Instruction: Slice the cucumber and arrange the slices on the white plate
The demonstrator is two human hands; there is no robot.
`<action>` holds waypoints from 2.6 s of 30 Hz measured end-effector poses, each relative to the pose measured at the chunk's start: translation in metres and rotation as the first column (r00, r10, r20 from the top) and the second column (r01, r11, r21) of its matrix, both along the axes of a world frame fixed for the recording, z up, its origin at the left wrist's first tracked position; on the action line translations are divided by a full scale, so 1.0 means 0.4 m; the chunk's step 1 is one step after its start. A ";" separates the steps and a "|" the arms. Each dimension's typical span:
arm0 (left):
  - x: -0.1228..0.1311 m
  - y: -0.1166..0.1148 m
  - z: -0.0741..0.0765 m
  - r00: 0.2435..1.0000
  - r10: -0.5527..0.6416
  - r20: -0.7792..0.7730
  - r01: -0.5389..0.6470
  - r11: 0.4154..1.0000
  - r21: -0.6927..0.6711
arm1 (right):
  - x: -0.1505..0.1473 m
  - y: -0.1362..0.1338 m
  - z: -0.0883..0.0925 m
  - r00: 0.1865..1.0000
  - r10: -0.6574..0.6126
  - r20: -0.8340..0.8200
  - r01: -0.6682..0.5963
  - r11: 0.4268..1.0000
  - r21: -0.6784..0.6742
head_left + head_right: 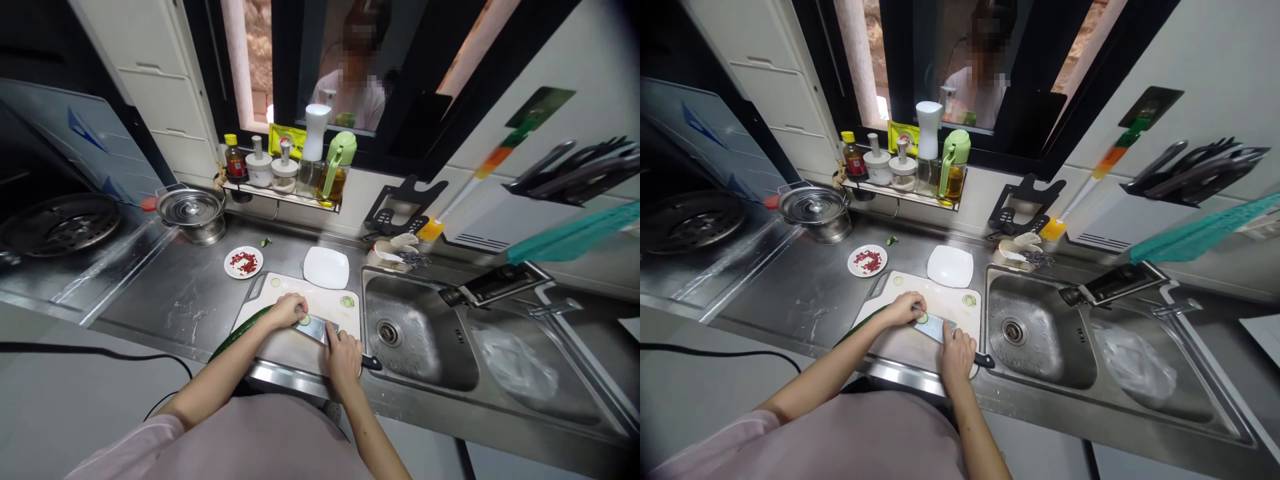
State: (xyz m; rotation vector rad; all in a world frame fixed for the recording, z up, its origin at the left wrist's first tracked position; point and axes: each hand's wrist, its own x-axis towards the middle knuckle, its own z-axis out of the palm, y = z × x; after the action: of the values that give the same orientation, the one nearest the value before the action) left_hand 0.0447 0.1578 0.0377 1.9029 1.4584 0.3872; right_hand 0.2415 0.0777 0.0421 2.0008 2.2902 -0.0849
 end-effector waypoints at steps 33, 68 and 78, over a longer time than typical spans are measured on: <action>-0.160 0.140 -0.126 0.781 0.621 -0.063 -0.623 0.782 -0.017 | 0.045 0.034 -0.004 0.998 -0.046 -0.042 0.045 0.998 -0.034; -0.125 0.084 -0.126 0.748 0.661 0.049 -0.660 0.735 0.154 | -0.004 0.105 -0.026 0.861 -0.180 -0.475 0.085 0.973 -0.215; -0.104 -0.080 -0.140 0.968 0.250 0.001 -0.231 0.892 0.389 | -0.116 0.107 0.007 0.913 -0.122 -0.389 0.009 0.960 -0.281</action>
State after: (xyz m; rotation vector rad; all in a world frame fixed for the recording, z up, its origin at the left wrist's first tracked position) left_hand 0.0032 0.1259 -0.0182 2.0449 1.7603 0.8030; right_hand 0.1953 0.1206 0.0447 2.0605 2.2611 -0.8495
